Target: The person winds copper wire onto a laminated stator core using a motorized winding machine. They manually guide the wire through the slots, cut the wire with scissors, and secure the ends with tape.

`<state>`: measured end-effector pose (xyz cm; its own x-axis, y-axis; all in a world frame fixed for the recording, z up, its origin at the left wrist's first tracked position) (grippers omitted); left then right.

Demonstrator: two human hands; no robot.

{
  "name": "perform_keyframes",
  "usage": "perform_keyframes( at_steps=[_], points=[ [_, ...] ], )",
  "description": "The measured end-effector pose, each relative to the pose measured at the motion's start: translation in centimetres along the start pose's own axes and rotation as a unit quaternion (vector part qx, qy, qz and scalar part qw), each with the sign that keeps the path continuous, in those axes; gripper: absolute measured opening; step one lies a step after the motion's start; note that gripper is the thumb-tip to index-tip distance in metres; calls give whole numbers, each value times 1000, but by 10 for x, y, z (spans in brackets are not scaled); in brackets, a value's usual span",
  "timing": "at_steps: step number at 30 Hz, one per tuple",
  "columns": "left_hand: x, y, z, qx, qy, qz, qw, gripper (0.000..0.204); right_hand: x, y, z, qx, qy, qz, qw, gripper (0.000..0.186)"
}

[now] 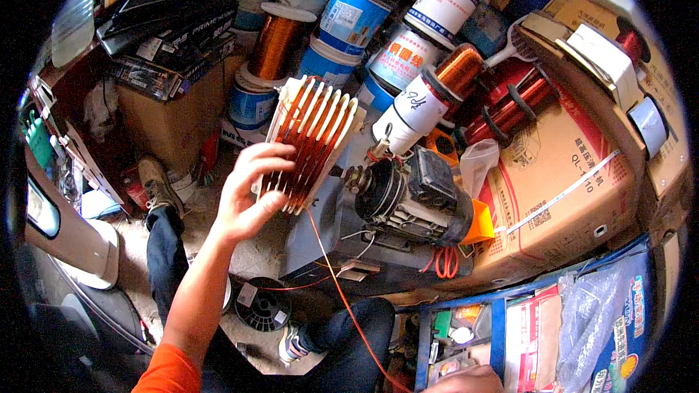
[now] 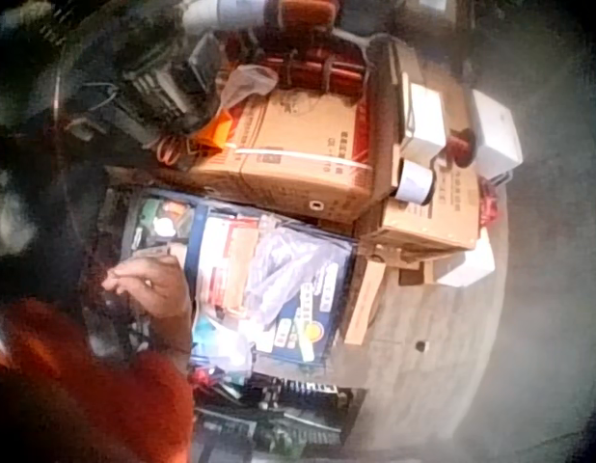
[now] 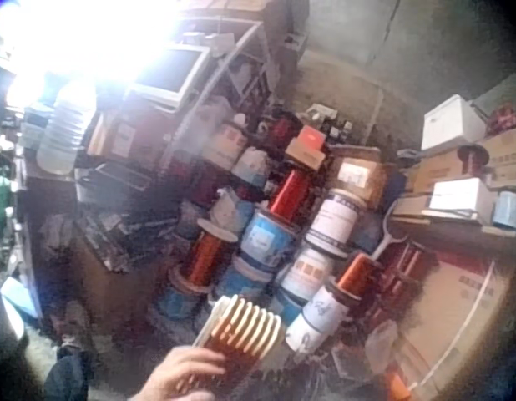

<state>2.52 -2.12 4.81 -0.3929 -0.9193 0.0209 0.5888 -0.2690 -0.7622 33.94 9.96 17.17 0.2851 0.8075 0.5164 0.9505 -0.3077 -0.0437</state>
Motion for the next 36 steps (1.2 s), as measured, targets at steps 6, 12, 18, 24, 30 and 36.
perform_keyframes(
  at_steps=[6,12,18,24,30,36],
  points=[
    [-26,19,-24,9,-119,-60,991,23,11,4,-14,121,12,144,982,11],
    [-14,15,-18,-38,-126,70,989,19,26,-15,-28,210,-337,15,918,25],
    [-29,16,-28,-29,-92,59,994,14,25,-85,-86,336,-517,-69,784,25],
    [-34,21,-36,-37,-89,88,991,14,39,-191,-121,350,-461,4,816,31],
    [-31,24,-36,-27,-80,99,992,11,16,-226,-138,588,594,194,514,19],
    [-28,25,-37,-14,-72,97,993,13,69,-205,-82,147,775,-163,593,21]
  ],
)
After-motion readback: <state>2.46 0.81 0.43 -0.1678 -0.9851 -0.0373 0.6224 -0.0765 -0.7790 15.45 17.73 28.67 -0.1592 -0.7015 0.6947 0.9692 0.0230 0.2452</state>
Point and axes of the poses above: each hand's wrist, its own y-axis away from the middle knuckle, its own x-axis out of the back of the hand, z = x × y, the point moved 6 cm from there along -y, towards the middle knuckle, and after that the axes turned 6 degrees about x, right-handed, at the moved point
